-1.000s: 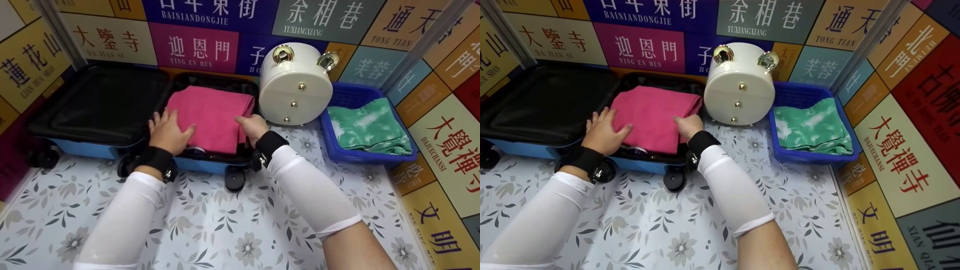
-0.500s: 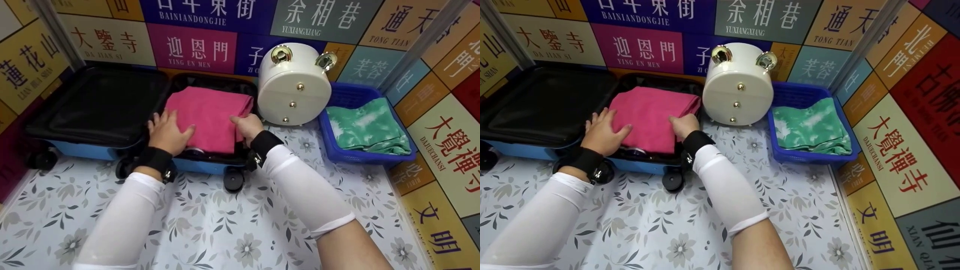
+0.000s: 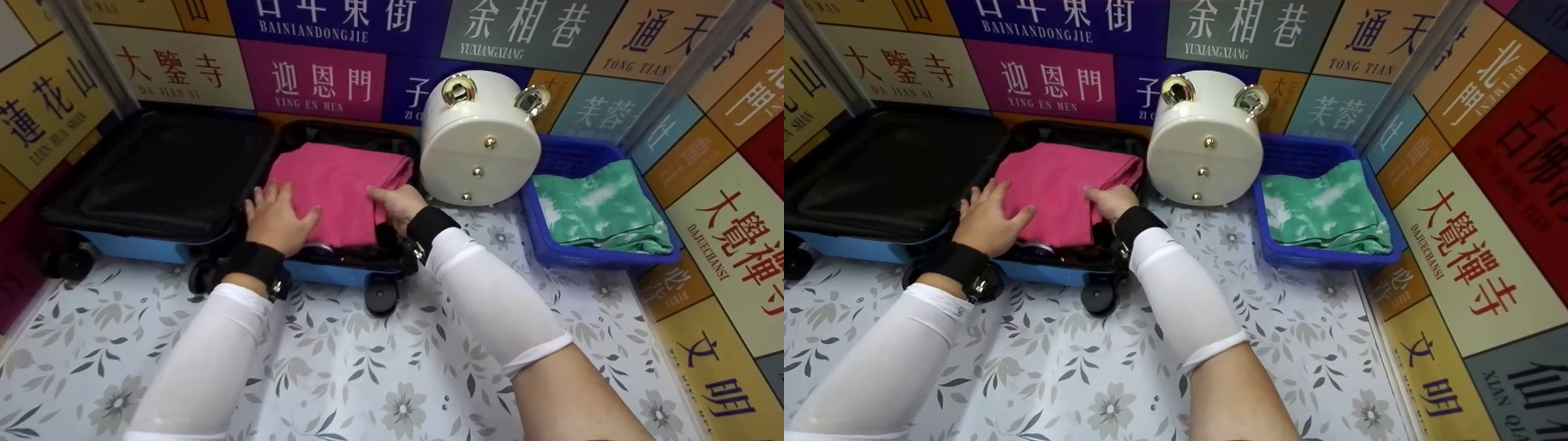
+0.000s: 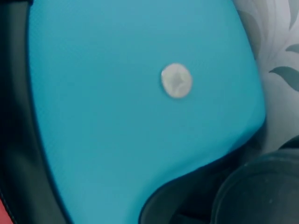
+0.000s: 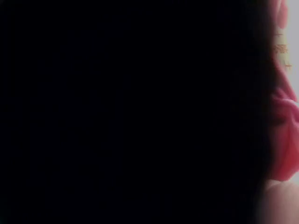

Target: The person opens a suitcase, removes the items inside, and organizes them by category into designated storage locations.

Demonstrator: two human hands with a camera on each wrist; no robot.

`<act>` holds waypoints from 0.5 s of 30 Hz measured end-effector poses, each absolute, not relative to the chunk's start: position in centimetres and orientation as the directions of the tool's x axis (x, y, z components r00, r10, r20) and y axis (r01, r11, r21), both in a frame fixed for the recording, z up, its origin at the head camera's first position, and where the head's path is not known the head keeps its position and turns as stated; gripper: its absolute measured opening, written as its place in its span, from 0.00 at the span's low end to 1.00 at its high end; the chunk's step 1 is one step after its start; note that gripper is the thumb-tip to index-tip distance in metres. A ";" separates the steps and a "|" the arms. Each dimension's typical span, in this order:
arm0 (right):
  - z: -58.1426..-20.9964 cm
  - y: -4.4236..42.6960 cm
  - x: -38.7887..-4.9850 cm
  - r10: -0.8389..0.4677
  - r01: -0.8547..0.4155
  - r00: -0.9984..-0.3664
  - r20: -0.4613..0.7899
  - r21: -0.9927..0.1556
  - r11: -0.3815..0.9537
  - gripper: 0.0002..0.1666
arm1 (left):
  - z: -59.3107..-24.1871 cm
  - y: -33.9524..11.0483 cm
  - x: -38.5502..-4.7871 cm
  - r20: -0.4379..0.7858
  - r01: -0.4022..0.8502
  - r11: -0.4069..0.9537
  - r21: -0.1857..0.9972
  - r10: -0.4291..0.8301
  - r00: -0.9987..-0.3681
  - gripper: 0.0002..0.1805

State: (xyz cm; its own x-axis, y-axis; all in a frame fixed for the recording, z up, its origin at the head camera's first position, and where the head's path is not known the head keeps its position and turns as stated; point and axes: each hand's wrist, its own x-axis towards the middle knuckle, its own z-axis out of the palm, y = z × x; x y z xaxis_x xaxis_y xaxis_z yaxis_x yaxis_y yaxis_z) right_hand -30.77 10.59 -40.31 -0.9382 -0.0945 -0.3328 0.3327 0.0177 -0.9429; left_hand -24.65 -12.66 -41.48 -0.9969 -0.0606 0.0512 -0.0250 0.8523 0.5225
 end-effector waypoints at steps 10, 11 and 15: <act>-40.3 10.8 -30.6 -0.116 0.261 -0.931 -0.347 -0.853 0.451 0.08 | -42.0 -12.4 -24.6 0.037 -0.029 0.845 0.534 -0.058 -0.998 0.48; -40.3 10.8 -30.7 -0.108 0.278 -0.930 -0.351 -0.864 0.419 0.08 | -42.0 -12.5 -24.6 0.038 -0.029 0.845 0.534 -0.058 -0.998 0.48; -40.4 10.5 -30.9 -0.080 0.329 -0.929 -0.362 -0.904 0.274 0.28 | -42.0 -12.7 -24.6 0.046 -0.028 0.841 0.540 -0.063 -0.997 0.47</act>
